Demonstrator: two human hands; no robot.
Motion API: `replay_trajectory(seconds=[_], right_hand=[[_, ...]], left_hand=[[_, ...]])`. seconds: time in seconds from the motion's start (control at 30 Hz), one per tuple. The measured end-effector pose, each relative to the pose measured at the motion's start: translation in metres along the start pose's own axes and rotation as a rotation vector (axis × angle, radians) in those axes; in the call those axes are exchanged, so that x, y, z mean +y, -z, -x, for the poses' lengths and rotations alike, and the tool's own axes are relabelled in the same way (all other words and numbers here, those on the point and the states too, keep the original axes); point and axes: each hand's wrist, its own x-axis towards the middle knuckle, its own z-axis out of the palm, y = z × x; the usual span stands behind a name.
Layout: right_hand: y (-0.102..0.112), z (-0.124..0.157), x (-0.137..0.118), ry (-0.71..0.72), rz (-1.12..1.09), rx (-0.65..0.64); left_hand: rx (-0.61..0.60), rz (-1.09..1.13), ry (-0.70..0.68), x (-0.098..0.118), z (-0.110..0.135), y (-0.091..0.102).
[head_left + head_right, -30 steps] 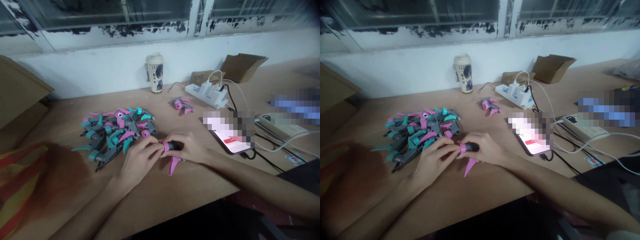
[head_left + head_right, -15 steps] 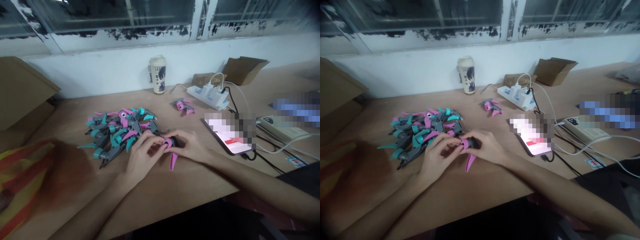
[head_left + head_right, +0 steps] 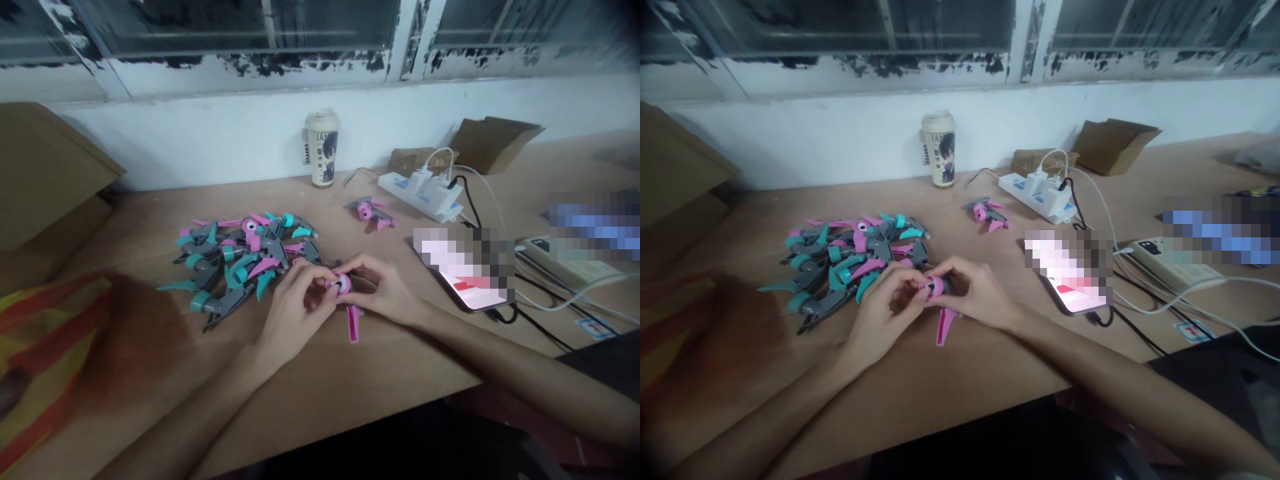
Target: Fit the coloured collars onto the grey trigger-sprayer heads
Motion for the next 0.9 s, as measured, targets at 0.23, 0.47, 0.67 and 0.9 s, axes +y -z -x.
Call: replay_trajectory(seconds=[0.23,0.47,0.67,0.9], right_hand=[[-0.003,0.002,-0.008,0.068,0.051,0.028],[-0.005,0.003,-0.020,0.350,0.328,0.024],[-0.006,0.005,-0.018,0.446,0.453,0.020],[-0.008,0.001,-0.015,0.355,0.501,-0.010]], left_hand=[[-0.134,0.598,0.442,0.012,0.000,-0.007],[-0.146,0.476,0.379,0.011,0.002,-0.006],[-0.093,0.242,0.280,0.007,0.006,-0.006],[-0.009,0.251,0.336,0.000,0.007,-0.012]])
